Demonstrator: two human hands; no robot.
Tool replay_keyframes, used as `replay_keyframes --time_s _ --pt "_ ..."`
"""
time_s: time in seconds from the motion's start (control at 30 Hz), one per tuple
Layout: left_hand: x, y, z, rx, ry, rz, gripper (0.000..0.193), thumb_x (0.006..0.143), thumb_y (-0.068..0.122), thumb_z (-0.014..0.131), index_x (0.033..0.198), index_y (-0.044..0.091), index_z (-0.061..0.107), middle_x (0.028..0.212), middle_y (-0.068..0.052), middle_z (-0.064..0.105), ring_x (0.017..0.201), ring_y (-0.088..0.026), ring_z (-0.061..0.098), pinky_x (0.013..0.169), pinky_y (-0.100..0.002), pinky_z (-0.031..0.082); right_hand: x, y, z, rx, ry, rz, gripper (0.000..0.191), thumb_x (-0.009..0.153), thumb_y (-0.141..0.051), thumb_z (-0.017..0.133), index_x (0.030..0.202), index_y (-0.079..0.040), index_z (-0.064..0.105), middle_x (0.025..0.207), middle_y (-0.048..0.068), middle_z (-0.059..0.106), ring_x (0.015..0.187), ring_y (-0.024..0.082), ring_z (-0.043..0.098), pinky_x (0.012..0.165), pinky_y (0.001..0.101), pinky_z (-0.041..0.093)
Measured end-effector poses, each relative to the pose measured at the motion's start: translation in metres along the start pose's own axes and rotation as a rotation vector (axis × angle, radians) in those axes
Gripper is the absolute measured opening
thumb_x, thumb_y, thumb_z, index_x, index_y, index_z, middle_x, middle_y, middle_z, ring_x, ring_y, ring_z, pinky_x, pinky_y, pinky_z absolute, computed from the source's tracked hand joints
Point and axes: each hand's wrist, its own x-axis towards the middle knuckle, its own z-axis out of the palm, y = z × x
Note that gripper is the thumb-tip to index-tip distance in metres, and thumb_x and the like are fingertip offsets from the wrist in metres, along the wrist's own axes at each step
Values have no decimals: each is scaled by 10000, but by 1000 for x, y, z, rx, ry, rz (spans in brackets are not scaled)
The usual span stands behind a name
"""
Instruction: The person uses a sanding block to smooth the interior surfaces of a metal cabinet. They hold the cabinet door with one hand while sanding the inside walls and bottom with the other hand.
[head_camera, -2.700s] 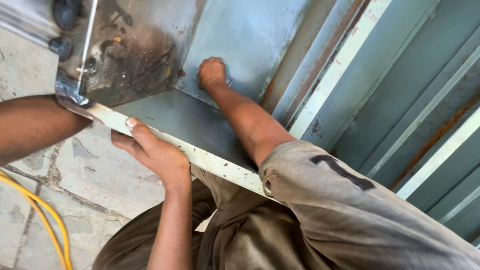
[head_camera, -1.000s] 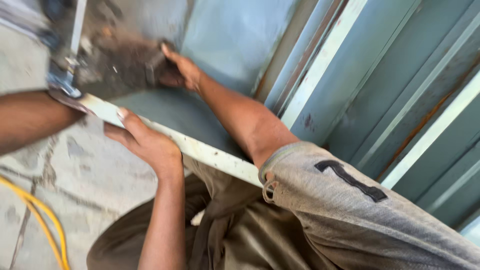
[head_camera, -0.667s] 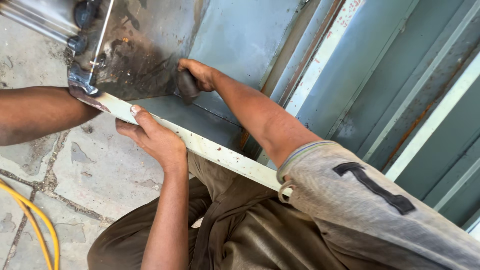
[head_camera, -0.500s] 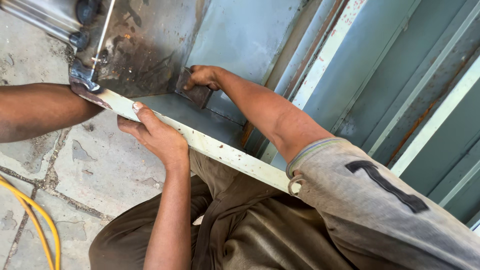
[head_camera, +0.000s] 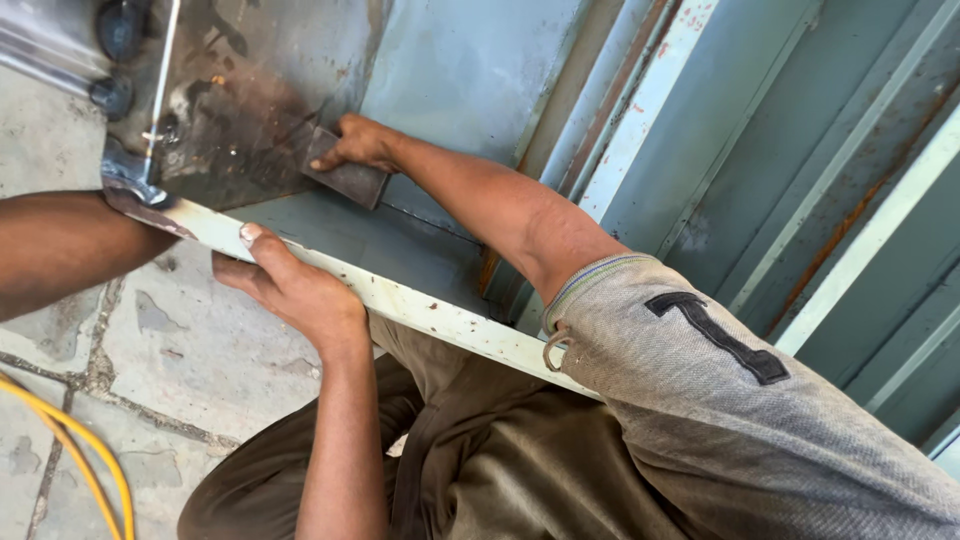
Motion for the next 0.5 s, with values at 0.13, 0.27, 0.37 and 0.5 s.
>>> replay_keyframes --time_s 0.13,0.27,0.37,0.5 --pt "-1 0 1 -16 6 30 724 1073 426 458 1496 -122 247 1440 -321 392 1362 -367 464 1168 -448 388 0 -2 2 26 -8 -14 493 672 -247 923 1056 16 760 1003 154 783 945 261 742 835 381 571" --pt "-2 1 0 -11 5 32 717 1072 423 458 1491 -124 260 1437 -313 401 1359 -359 472 1163 -447 397 -1 0 2 25 -22 -37 516 674 -249 932 1074 22 750 1038 167 782 994 256 736 877 366 557" --pt "-2 -1 0 4 1 55 715 1086 415 457 1503 -126 243 1460 -302 382 1390 -352 448 1178 -445 379 0 2 1 -4 -4 -25 574 670 -258 941 1108 30 707 1061 179 763 1015 262 734 886 376 569" --pt "-1 -3 0 -18 4 30 724 1070 420 464 1496 -124 250 1445 -312 393 1366 -362 466 1166 -449 401 1 3 0 12 -6 -30 584 675 -247 944 1119 43 698 1065 186 762 1024 268 733 904 378 562"
